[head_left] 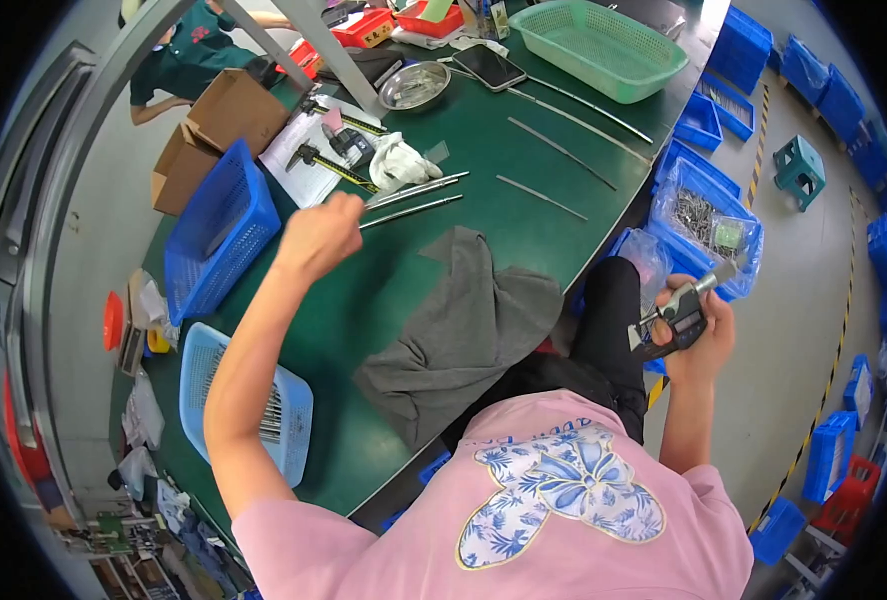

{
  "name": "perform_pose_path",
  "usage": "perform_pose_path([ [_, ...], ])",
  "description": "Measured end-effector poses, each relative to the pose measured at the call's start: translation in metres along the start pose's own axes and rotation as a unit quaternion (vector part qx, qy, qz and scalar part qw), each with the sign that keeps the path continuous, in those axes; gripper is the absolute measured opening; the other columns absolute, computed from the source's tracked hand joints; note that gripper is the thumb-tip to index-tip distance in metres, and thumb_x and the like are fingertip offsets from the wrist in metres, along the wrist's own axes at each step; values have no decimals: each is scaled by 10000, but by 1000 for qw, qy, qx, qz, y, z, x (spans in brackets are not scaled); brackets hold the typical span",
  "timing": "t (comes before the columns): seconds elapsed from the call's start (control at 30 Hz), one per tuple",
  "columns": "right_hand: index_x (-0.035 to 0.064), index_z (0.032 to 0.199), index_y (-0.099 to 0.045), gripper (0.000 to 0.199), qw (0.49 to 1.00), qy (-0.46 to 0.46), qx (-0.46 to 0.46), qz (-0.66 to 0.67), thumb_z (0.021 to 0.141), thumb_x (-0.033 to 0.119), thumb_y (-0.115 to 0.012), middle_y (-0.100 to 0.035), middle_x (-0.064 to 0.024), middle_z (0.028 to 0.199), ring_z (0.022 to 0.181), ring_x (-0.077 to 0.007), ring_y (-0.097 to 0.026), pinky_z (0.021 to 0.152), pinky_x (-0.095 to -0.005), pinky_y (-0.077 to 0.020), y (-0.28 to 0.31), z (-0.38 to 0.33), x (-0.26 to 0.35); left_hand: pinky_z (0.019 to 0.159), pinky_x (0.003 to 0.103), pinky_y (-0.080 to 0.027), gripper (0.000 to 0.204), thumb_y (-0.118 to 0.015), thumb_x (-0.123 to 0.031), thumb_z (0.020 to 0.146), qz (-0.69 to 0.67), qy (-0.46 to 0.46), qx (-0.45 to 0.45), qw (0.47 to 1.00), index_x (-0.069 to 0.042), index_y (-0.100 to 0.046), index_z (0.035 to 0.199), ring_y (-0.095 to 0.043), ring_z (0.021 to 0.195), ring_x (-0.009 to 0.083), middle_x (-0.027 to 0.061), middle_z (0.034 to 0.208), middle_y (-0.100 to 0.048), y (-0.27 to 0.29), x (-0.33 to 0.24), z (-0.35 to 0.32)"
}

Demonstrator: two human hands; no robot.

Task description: The recorder is measuring long metal rods with a digital micrometer and then using a small hand tool to work on a smaller metal component.

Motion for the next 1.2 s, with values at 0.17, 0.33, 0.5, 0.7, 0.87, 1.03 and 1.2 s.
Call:
perform_pose_path([
  [0.17, -85, 951, -493, 569, 997, -65, 30, 9, 839, 434, -287, -563, -202, 753, 447, -214, -487, 415, -258, -409, -46, 9, -15, 359, 318, -358, 125, -444, -126, 807, -337, 131, -352, 863, -41, -377, 744, -412, 367, 190, 85, 550, -463, 111, 10, -23],
  [0.33, -94, 923, -505, 651, 986, -109, 124, 24, 839, 502, -257, -564, -211, 721, 458, -200, -502, 413, -245, -407, -108, 12, -32, 337, 230, -319, 125, -352, -158, 853, -767, 153, -368, 502, -56, -359, 779, -291, 360, 91, 49, 512, -370, 82, -25, -24],
  [0.5, -110, 920, -506, 679, 978, -89, 187, 32, 844, 511, -242, -563, -220, 721, 453, -177, -501, 396, -221, -405, -146, 8, -24, 340, 225, -317, 154, -320, -184, 879, -861, 185, -289, 376, -57, -373, 809, -289, 359, 92, 43, 504, -341, 53, -59, -19],
  [0.7, -95, 920, -481, 631, 970, -116, 212, -6, 861, 479, -226, -531, -236, 710, 394, -174, -432, 340, -236, -375, -160, 4, -33, 350, 227, -329, 149, -317, -180, 877, -873, 176, -279, 359, -53, -374, 825, -300, 368, 96, 44, 508, -344, 45, -66, -22],
  [0.87, -84, 922, -482, 601, 973, -157, 167, -9, 873, 453, -216, -531, -234, 706, 368, -173, -413, 330, -241, -364, -159, 3, -40, 354, 233, -339, 152, -303, -190, 869, -881, 154, -273, 354, -59, -361, 820, -310, 372, 104, 48, 514, -342, 48, -69, -24],
  [1.03, -74, 916, -491, 592, 965, -182, 187, 29, 874, 451, -221, -536, -237, 711, 365, -177, -416, 328, -238, -360, -165, -1, -44, 359, 234, -347, 150, -293, -189, 866, -878, 144, -267, 370, -60, -353, 819, -320, 377, 105, 48, 516, -345, 52, -72, -26],
  [1.2, -80, 915, -492, 595, 961, -191, 198, 24, 871, 453, -232, -540, -238, 718, 368, -185, -426, 330, -239, -367, -168, -2, -46, 362, 233, -354, 146, -288, -185, 866, -879, 137, -259, 377, -61, -350, 821, -328, 380, 105, 49, 516, -347, 53, -74, -25],
])
Point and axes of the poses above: each hand's wrist, its own z-axis towards the middle knuckle, its own y-axis out of the back of the hand, x = y × z, the point moved 10 cm from there along z, towards the middle knuckle
